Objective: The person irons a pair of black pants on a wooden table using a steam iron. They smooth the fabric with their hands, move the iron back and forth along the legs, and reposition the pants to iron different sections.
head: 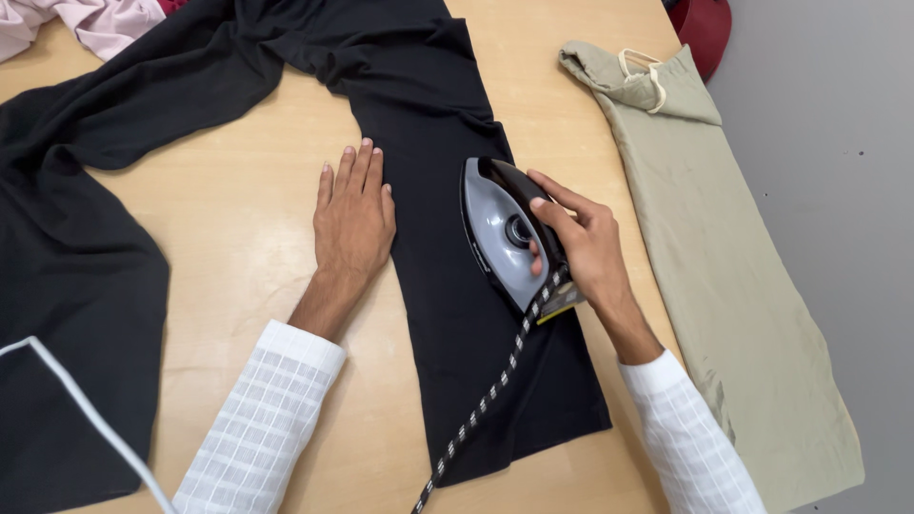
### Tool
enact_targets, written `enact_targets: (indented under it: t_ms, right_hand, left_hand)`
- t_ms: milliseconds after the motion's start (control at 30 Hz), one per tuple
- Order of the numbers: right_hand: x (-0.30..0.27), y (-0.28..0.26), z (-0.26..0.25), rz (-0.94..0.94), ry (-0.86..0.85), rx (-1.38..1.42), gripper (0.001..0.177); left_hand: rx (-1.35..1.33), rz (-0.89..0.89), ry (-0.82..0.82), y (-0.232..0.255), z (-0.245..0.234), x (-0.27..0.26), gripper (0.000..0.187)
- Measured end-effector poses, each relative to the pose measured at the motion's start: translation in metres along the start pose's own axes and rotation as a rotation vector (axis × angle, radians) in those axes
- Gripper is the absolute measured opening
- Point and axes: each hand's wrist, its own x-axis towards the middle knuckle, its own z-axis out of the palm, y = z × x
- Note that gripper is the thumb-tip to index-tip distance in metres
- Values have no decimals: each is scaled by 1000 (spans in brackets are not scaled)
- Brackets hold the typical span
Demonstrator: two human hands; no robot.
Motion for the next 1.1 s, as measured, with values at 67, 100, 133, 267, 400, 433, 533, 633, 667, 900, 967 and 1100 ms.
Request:
enact_targets:
  t_ms: [67,100,133,267,400,433,533,633,667,900,967,1100]
  right_hand:
    - [-4,2,-6,3,9,-19,46]
    - [-8,3,-9,12,6,-20,46]
    - [-10,4,-12,21,3,-21,46]
    - [-11,5,-12,35,12,-20,47]
    - [-14,3,-14,10,-19,-4,47]
    - [-13,2,-15,-1,-30,-2,47]
    - [-12,1,-18,7,-90,38,47]
    - [-12,4,-24,-19,-198,12,47]
    - [-12,4,-28,-20,-263,-1,48]
    - [-10,20,-54,30,-606,-116,48]
    - [-8,24,-57,34,-679,-148,47]
    - [-17,29,-61,0,-860,-151,45]
  left_hand:
    - [3,-1,3,0,1,1,52]
    - [2,-2,2,1,2,0,51]
    - [-4,-2,2,1,2,0,51]
    - [-13,6,6,2,-5,0,50]
    - [-166,50,26,12,-26,-4,49]
    - [-163,128,23,16,-32,-6,48]
    - [-181,265,11,23,-39,-12,48]
    - [-217,220,-26,20,-37,-11,46]
    - [-210,208,-38,19,-35,-10,46]
    - [-155,174,-49,14,-23,-7,44]
    - [-150,169,-51,14,-23,-7,44]
    - [-152,161,-54,16,-24,-7,44]
